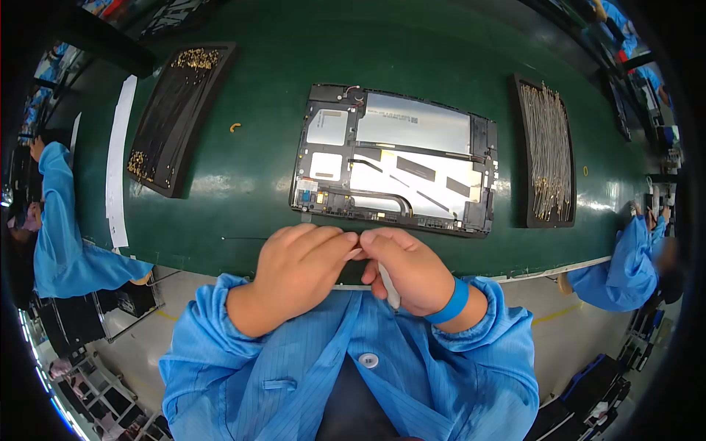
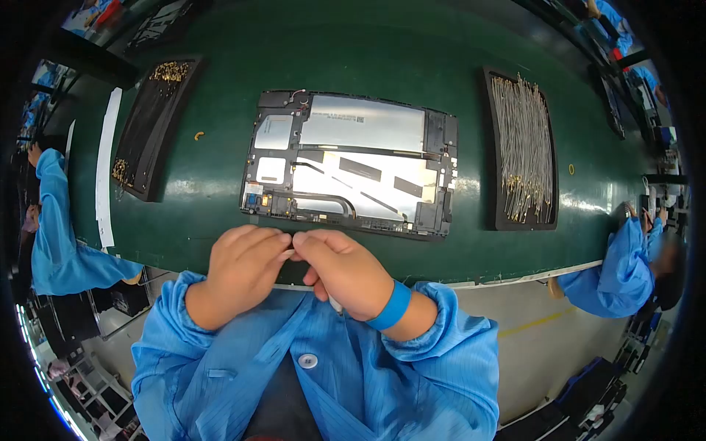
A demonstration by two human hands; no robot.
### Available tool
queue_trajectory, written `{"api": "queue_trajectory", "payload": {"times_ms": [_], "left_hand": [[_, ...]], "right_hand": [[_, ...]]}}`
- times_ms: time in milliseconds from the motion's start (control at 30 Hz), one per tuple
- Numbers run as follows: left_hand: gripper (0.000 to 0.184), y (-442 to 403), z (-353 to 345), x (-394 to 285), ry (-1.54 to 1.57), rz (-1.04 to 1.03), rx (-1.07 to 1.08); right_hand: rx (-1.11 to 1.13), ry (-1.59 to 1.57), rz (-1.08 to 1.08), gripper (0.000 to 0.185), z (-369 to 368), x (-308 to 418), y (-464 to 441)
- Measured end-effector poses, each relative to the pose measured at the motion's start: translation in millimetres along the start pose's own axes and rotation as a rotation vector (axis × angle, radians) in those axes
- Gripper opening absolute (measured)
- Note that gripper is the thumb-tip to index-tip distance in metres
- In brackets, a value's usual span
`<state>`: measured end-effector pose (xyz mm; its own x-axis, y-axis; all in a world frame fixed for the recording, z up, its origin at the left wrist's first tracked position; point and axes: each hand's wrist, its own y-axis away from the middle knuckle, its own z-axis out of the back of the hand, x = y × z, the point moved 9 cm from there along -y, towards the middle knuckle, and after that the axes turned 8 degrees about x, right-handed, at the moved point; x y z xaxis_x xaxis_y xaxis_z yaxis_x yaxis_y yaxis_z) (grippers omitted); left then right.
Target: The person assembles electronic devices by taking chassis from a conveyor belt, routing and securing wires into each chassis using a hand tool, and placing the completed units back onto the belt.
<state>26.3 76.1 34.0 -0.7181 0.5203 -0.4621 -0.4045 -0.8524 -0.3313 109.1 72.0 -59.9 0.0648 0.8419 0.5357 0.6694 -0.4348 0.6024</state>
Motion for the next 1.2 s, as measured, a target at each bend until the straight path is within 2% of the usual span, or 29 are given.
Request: {"api": "queue_trajectory", "payload": {"times_ms": [133,233,267,367,400,500,700,800,1200], "left_hand": [[0.022,-2,-4,-3,-0.021,-0.007,-0.058],[0.022,-5,-3,4,-0.1,0.034,-0.117],[0.022,-8,-4,6,-0.143,0.041,-0.118],[0.021,-10,-13,10,-0.198,0.05,-0.062],[0.021,-11,-15,10,-0.206,0.049,-0.036],[0.023,-14,-15,11,-0.138,0.072,-0.009],[0.022,-16,-15,10,-0.15,0.08,0.009],[0.021,-17,-14,9,-0.157,0.078,-0.002],[0.02,-18,-13,9,-0.157,0.073,-0.001]], "right_hand": [[-0.022,-0.068,-0.001,0.027,11,1,8],[-0.259,-0.076,0.172,0.027,31,23,17],[-0.264,-0.125,0.199,0.029,35,28,18],[-0.348,-0.198,0.495,0.035,30,58,29],[-0.345,-0.156,0.55,0.04,28,65,30],[-0.42,-0.021,0.756,0.039,32,81,29],[-0.479,0.537,1.128,0.031,17,93,36],[-0.425,0.579,1.212,0.027,11,92,33],[-0.346,0.681,1.231,0.02,-1,92,33]]}}
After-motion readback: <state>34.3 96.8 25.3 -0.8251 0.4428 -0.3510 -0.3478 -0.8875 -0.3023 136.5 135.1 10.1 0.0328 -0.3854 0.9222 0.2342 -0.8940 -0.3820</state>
